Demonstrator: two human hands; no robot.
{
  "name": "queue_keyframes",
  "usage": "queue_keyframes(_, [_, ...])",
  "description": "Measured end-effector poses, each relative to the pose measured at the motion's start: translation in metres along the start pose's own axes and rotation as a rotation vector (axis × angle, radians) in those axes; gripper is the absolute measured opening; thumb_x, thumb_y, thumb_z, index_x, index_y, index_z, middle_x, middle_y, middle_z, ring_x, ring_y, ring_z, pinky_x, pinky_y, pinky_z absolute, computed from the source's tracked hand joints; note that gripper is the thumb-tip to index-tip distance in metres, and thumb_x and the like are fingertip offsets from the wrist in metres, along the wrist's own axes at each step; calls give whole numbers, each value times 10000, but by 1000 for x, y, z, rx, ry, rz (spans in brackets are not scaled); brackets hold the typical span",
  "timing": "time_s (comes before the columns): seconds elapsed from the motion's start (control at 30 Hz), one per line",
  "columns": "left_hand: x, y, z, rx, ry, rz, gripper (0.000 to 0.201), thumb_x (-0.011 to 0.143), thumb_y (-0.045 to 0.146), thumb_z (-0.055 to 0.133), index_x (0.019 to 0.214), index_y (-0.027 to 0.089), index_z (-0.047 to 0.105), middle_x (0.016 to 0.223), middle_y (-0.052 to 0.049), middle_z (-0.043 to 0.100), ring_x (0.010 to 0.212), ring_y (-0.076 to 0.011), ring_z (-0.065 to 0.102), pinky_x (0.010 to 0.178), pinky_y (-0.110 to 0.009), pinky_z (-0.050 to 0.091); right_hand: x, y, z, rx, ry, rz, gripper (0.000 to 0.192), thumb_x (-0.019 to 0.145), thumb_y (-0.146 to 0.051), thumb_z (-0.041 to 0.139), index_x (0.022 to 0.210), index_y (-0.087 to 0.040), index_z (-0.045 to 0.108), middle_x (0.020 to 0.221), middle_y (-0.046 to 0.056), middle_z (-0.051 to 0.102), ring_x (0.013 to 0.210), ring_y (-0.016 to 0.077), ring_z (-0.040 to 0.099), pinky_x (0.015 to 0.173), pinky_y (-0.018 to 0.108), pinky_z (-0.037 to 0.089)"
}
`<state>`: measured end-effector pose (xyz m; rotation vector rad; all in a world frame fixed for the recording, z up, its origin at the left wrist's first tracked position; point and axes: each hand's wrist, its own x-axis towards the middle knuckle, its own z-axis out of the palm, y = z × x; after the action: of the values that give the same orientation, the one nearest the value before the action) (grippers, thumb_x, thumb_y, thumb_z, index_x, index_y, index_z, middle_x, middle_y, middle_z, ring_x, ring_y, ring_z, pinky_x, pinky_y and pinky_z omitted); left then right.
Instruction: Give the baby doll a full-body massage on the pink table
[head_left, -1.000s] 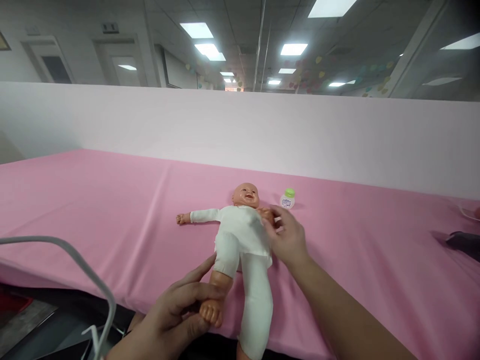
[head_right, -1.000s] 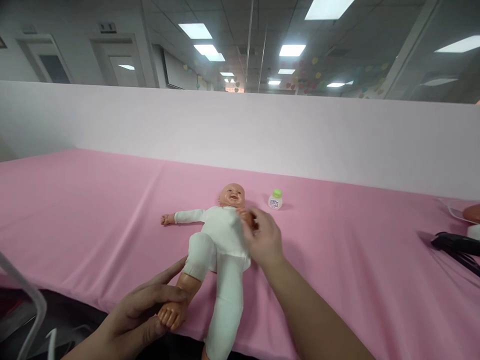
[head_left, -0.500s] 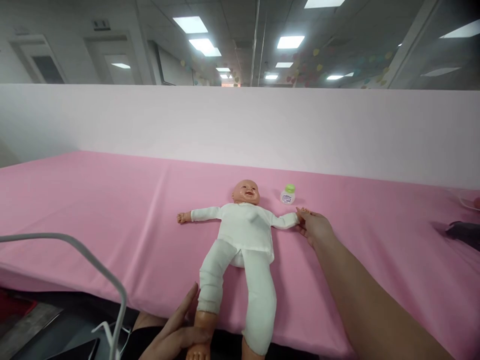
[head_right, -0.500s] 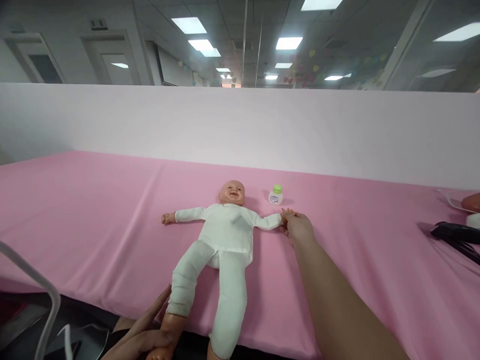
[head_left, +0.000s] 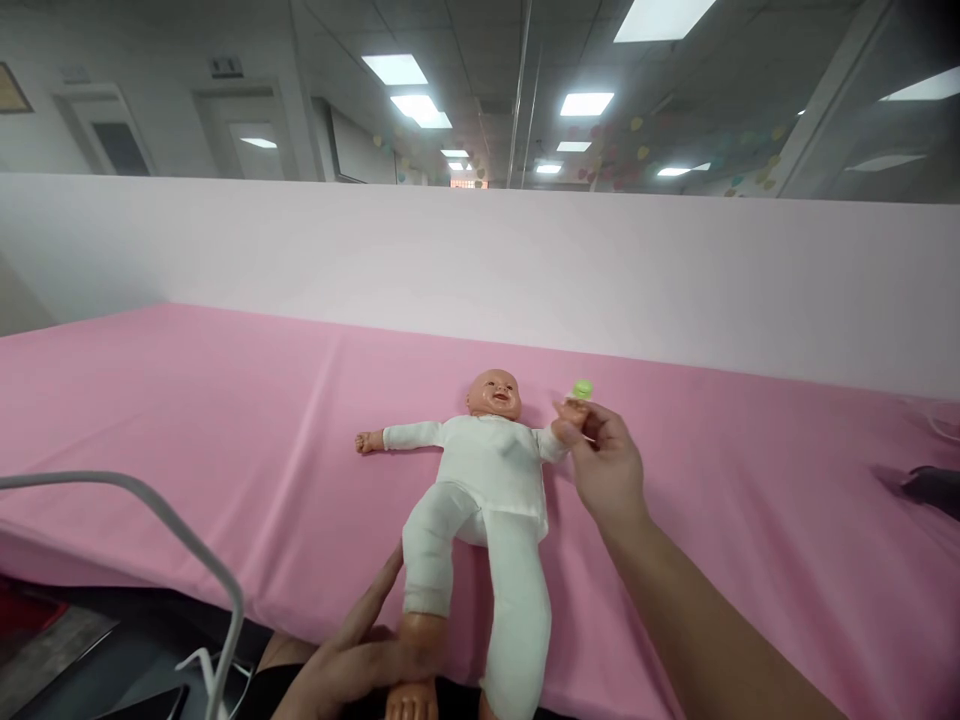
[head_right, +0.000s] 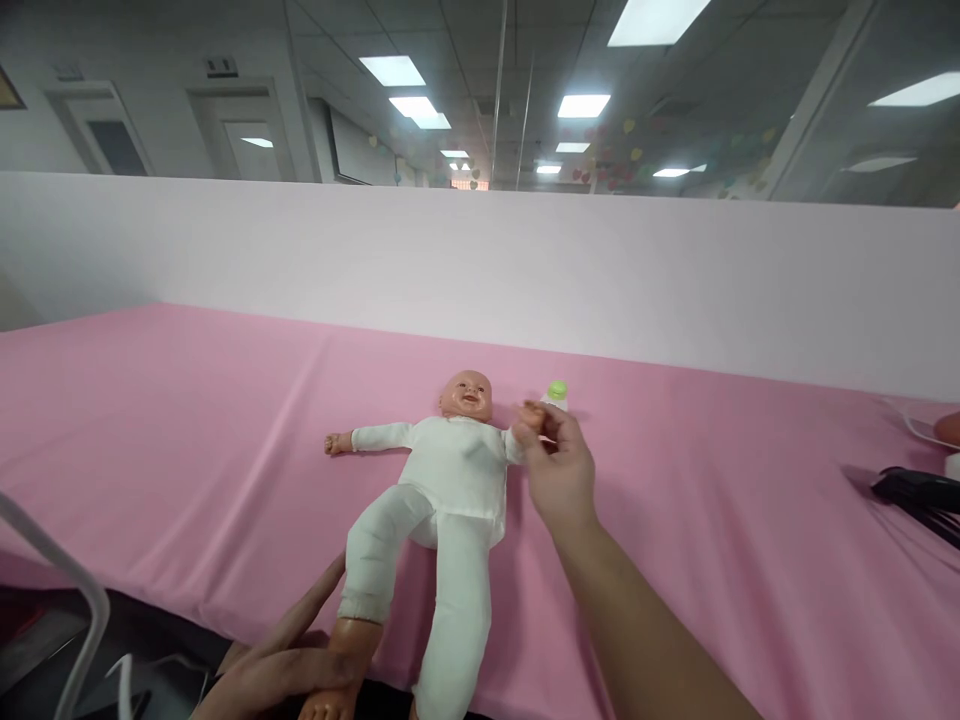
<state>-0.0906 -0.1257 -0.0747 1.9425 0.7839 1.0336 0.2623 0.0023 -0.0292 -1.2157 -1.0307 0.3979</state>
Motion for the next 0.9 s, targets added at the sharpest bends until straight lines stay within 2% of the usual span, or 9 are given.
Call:
queue_keyframes(0.1, [15,10,3,-35,-11,38,414,940,338,713,1349,396,692,1736,11,227,1476,-379,444,1167,-471,453,-21,-7,15,-152,-169,-90,500,862,-432,730,1326,-273,633,1254,85,728,1004,244,721,892,442,613])
queue_keyframes(0.2, [36,33,11,-90,-77,-17,350,958,347,689,1306,369,719,1727,4,269,1513,-372,385,1164,-460,465,-31,-6,25,-279,-293,-259,438,880,-342,682,1310,-268,647,1234,83,730,1089,273,691,958,487,574])
queue_keyframes(0.33, [64,57,19,-100,-119,-87,301,962,368,674,1251,317,745,1610,-53,490,1603,-339,92,1197,-528,407,-34,-7,30,-403,-449,-496,293,897,-212,621,1171,-263,711,1127,64,761,1069,281,665,963,500,539])
queue_keyframes(0.43, [79,56,22,-84,-162,-108,284,960,316,669,1229,279,752,1539,-86,566,1608,-308,-42,1219,-593,332,-36,-10,32,-442,-538,-588,221,931,-196,606,1096,-266,736,1096,48,771,1045,271,657,940,473,531])
queue_keyframes(0.6, [91,42,29,-158,-148,-111,312,955,364,672,1249,288,744,1619,-67,476,1600,-315,-85,1210,-585,339,-42,-9,39,-523,-531,-623,312,862,-133,649,1140,-248,729,1169,63,761,1088,298,639,970,494,516])
queue_keyframes(0.67, [91,42,31,-173,-131,-139,315,958,402,670,1247,300,742,1682,-41,378,1599,-327,-75,1221,-595,303,-43,-9,40,-517,-525,-616,289,871,-144,641,1126,-245,731,1156,63,764,1075,295,641,967,494,517])
queue_keyframes(0.73, [86,45,30,-164,-126,-144,327,960,426,670,1256,305,739,1692,-35,359,1601,-329,-64,1236,-603,250,-42,-10,38,-483,-499,-585,267,898,-175,617,1130,-250,725,1146,64,764,1069,289,648,968,492,520])
queue_keyframes(0.83, [72,46,24,-160,-119,-137,324,962,428,672,1257,311,737,1678,-45,388,1606,-327,-26,1237,-595,255,-30,-10,28,-397,-347,-408,366,907,-269,626,1271,-269,660,1203,76,744,1052,277,674,919,467,560])
queue_keyframes(0.9, [57,41,20,-207,-82,-148,330,957,424,679,1268,325,728,1708,-35,324,1605,-343,41,1221,-577,309,-14,-4,15,-299,-186,-222,483,903,-366,653,1372,-280,582,1240,87,729,1010,258,700,853,429,592])
